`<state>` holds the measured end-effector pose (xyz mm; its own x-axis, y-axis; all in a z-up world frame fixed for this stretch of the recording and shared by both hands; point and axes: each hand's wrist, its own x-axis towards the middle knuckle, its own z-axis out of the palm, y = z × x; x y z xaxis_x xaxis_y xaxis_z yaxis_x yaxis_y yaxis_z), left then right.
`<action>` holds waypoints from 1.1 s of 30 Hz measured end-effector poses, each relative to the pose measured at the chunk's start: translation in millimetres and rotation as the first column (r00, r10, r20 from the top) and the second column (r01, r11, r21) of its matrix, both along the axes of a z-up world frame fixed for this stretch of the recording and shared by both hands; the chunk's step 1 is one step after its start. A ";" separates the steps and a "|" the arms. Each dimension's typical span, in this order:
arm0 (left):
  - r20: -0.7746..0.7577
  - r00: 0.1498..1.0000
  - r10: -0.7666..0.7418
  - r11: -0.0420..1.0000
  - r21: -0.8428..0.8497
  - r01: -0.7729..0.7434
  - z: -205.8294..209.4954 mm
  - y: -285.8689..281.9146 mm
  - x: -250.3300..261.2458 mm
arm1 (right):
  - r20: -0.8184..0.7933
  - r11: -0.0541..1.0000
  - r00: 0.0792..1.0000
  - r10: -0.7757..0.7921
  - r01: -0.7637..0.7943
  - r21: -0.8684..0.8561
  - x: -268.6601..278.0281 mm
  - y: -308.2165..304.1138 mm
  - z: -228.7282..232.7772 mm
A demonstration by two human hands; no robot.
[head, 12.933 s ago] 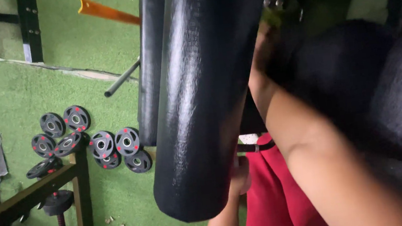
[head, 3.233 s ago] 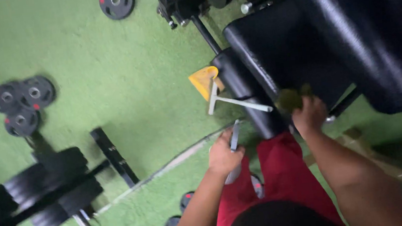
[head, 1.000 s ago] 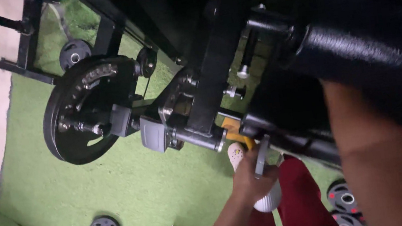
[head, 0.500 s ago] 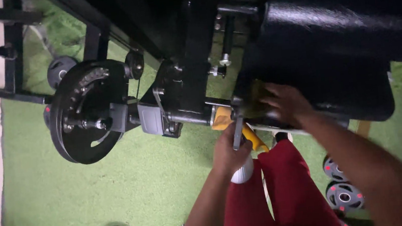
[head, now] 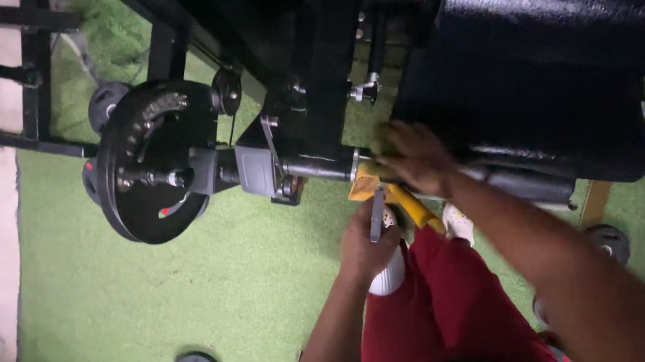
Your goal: Cleaning weight machines and gym equipment with a spray bottle and cloth.
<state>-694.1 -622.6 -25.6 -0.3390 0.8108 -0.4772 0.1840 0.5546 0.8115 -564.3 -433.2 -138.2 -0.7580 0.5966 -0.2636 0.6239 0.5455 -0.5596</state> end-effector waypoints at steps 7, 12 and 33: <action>0.025 0.996 0.091 0.990 -0.112 -0.087 13.3 -1.3 13.7 | 0.394 0.822 0.809 0.436 -0.536 0.193 -21.5 -5.1 24.0; -0.051 0.998 0.028 0.981 0.194 -0.017 -0.2 -7.9 42.0 | 0.036 0.711 0.841 0.539 -0.478 0.516 102.1 26.7 -27.0; -0.083 0.955 0.286 0.957 0.078 -0.280 75.3 -42.9 169.9 | 0.436 0.970 0.899 0.046 -0.145 0.196 469.0 92.3 -7.1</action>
<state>-524.2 -665.5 49.7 -0.5990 0.7034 -0.3826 0.1032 0.5416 0.8343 -95.3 -340.9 -145.3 -0.6586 0.6067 -0.4451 0.7133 0.6917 -0.1127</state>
